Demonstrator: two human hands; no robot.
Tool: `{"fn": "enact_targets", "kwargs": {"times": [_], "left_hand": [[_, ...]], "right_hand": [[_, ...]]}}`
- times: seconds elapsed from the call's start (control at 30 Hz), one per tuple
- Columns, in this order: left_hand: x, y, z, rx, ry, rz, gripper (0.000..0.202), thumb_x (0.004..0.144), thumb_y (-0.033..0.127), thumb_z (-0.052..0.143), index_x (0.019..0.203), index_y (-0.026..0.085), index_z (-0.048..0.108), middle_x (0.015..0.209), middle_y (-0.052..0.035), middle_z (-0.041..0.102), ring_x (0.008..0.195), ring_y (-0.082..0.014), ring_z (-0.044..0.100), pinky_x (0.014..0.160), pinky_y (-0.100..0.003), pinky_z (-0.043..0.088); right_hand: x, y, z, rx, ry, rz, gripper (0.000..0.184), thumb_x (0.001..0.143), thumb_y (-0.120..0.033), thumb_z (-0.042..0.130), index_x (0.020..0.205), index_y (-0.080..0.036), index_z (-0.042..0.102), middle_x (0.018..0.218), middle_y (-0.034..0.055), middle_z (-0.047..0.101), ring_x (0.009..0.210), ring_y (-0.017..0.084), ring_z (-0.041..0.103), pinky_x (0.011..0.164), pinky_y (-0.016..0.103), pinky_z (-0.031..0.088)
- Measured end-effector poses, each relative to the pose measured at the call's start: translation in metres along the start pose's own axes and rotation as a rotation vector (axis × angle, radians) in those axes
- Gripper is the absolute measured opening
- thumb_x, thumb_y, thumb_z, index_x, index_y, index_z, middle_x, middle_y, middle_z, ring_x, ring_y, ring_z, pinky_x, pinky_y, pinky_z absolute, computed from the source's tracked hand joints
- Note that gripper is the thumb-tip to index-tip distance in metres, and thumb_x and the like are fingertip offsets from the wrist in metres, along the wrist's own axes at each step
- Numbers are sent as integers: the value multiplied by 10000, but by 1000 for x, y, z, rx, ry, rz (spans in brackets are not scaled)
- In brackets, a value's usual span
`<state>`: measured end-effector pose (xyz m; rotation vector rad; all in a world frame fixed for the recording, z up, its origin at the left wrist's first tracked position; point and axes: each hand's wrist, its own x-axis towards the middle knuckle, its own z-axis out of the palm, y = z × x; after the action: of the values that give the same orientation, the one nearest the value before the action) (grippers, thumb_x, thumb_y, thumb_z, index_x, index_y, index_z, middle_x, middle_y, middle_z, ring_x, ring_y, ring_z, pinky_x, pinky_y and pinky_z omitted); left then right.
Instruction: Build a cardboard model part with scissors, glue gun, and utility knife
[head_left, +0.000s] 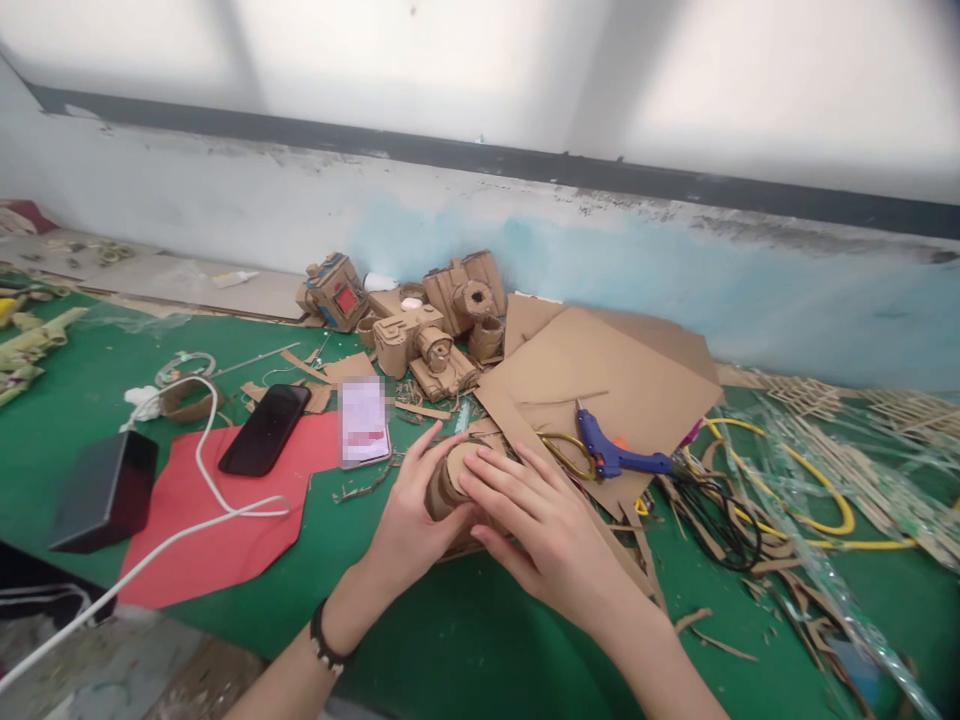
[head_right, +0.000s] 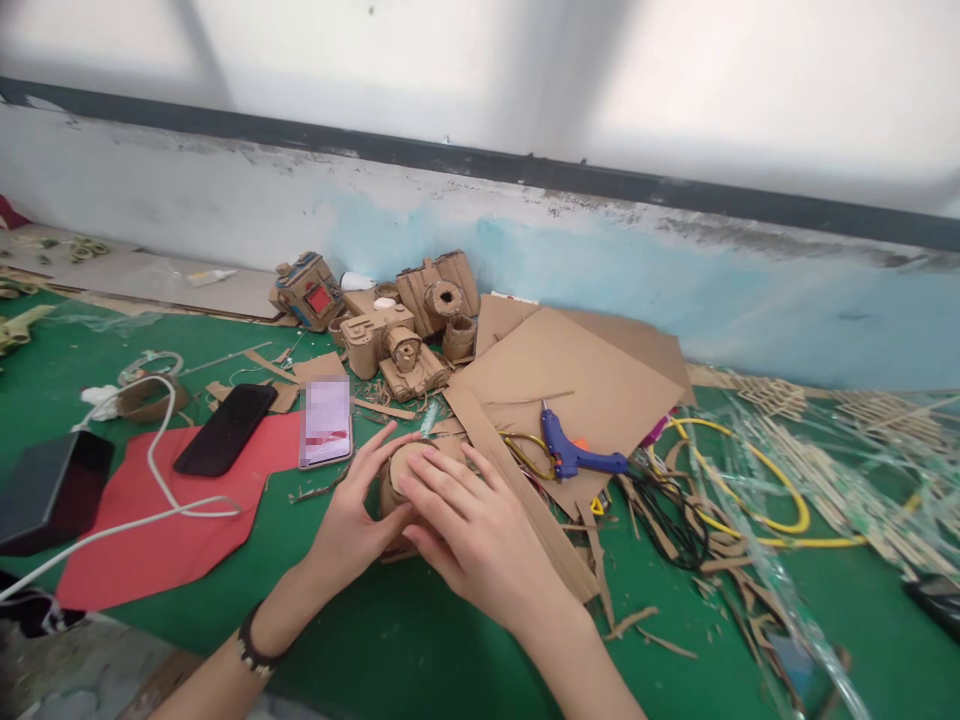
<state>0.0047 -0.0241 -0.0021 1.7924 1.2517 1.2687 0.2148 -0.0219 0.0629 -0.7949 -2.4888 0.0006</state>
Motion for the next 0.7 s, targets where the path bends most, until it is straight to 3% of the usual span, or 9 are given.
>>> {"fn": "enact_targets", "kwargs": {"times": [0.13,0.37,0.7], "left_hand": [[0,0,0,9,4,12,572,989,351,771,1527,294,586,1659,-129,564,1633,-359,414,1312,-581,417],[-1,-2,2,21,17,47,561,1004,365,761,1524,278,570,1632,-136,588,1627,-344,422,1306,-567,427],[-2,-5,6,17,39,70,541,1025,375,727,1529,271,561,1592,-142,605,1589,-337,468,1299,-571,436]], "right_hand": [[1,-1,1,-15,5,-1,468,1105,-193,548,1572,-205,580,1531,131,705,1476,277,632,1289,555,462],[3,0,-2,-32,3,-15,413,1112,-185,537,1516,-161,620,1534,128,699,1470,276,639,1294,540,467],[6,2,2,-42,42,-36,441,1098,-105,541,1518,-204,634,1523,89,709,1462,240,646,1352,506,389]]}}
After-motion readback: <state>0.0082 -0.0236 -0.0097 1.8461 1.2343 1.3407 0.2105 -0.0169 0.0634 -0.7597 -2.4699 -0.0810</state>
